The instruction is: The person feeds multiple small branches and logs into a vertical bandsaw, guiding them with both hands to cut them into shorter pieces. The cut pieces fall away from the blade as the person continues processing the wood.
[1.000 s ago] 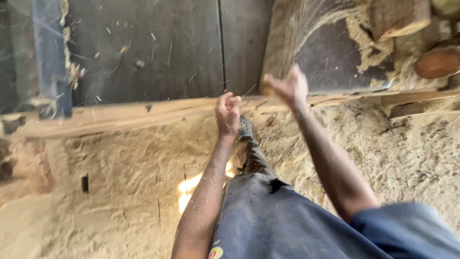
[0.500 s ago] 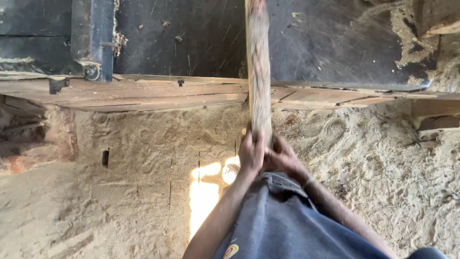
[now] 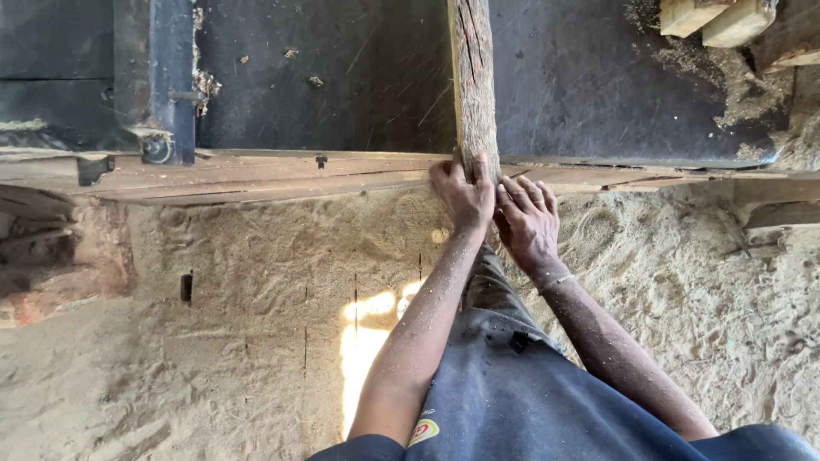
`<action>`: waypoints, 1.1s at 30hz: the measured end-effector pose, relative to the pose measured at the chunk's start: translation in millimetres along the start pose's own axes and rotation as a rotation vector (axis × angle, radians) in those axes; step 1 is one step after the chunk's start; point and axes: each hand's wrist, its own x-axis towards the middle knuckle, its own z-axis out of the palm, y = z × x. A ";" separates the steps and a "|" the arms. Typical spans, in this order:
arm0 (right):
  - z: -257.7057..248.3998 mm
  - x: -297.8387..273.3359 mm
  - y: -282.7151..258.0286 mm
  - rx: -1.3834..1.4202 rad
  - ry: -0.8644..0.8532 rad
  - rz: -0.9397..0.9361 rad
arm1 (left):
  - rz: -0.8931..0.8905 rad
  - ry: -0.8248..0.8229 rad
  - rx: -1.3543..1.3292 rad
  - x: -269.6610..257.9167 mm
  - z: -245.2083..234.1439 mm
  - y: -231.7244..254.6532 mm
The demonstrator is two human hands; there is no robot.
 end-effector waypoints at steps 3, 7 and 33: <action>-4.1 13.6 2.3 -0.009 0.005 0.026 | 0.277 0.158 0.004 13.5 15.7 -8.0; 3.8 35.6 6.5 -0.022 -0.004 0.046 | 0.345 0.203 -0.037 40.4 33.7 -19.3; 35.5 248.4 102.0 0.086 0.031 0.112 | 0.234 0.320 -0.443 225.8 97.5 58.3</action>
